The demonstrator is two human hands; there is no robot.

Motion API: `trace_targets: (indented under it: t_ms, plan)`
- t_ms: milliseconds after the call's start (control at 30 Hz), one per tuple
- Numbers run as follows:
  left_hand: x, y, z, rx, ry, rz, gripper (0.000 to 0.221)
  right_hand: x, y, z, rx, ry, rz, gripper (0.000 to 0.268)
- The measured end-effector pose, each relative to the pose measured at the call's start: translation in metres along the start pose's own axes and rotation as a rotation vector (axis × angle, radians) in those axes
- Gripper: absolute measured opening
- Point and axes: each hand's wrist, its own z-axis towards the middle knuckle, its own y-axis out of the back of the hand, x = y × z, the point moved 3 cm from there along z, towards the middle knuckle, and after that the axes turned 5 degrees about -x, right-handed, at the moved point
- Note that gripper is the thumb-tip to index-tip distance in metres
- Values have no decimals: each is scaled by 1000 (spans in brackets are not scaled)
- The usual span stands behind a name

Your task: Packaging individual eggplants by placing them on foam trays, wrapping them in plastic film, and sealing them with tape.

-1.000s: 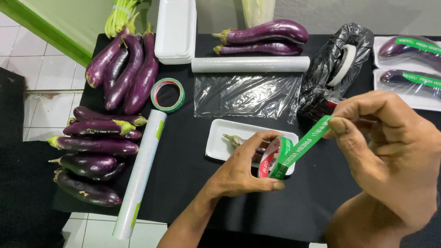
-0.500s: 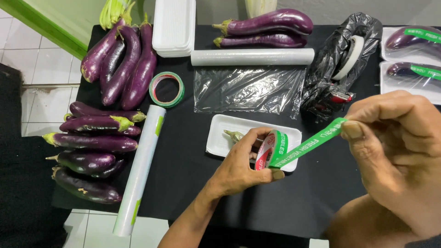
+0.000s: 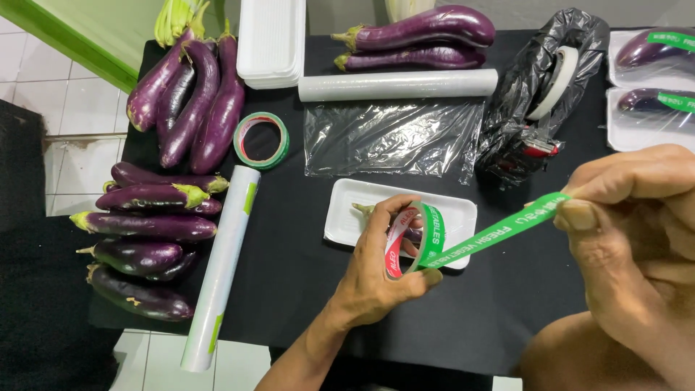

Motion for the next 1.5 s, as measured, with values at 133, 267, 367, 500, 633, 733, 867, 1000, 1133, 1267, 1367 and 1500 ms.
trace_targets:
  t_ms: [133,267,367,500,633,733,867,1000,1133,1267,1367,1500]
  plan:
    - [8,-7,-5,10,8,-4,86,-4,3,-3,-27,-2,-56,9]
    - [7,-8,-7,-3,-6,-36,83,-6,1,-5,-36,10,7,9]
    - [6,-6,-11,64,82,-123,84,-3,0,2,-24,18,-7,9]
    - [0,0,-17,193,-60,132,95,-9,-5,13,-35,7,65,12]
    - [-4,4,-19,203,-184,130,75,-13,-8,27,38,114,-54,12]
    - [-9,5,-22,202,-265,129,76,-29,-15,36,46,73,-56,7]
    - [-6,1,-28,179,-418,144,69,-44,-23,45,128,-58,119,6]
    - [-4,1,-34,157,-352,164,69,-43,-29,46,171,-147,132,6]
    - [3,-4,-44,169,-339,106,83,-42,-35,43,188,-86,96,4]
    - [5,-6,-53,139,-429,45,91,-46,-45,35,188,-131,139,8]
    - [7,-8,-57,131,-529,23,83,-51,-50,30,164,-155,239,9]
    - [7,-11,-61,175,-547,86,72,-49,-49,27,151,-157,237,8]
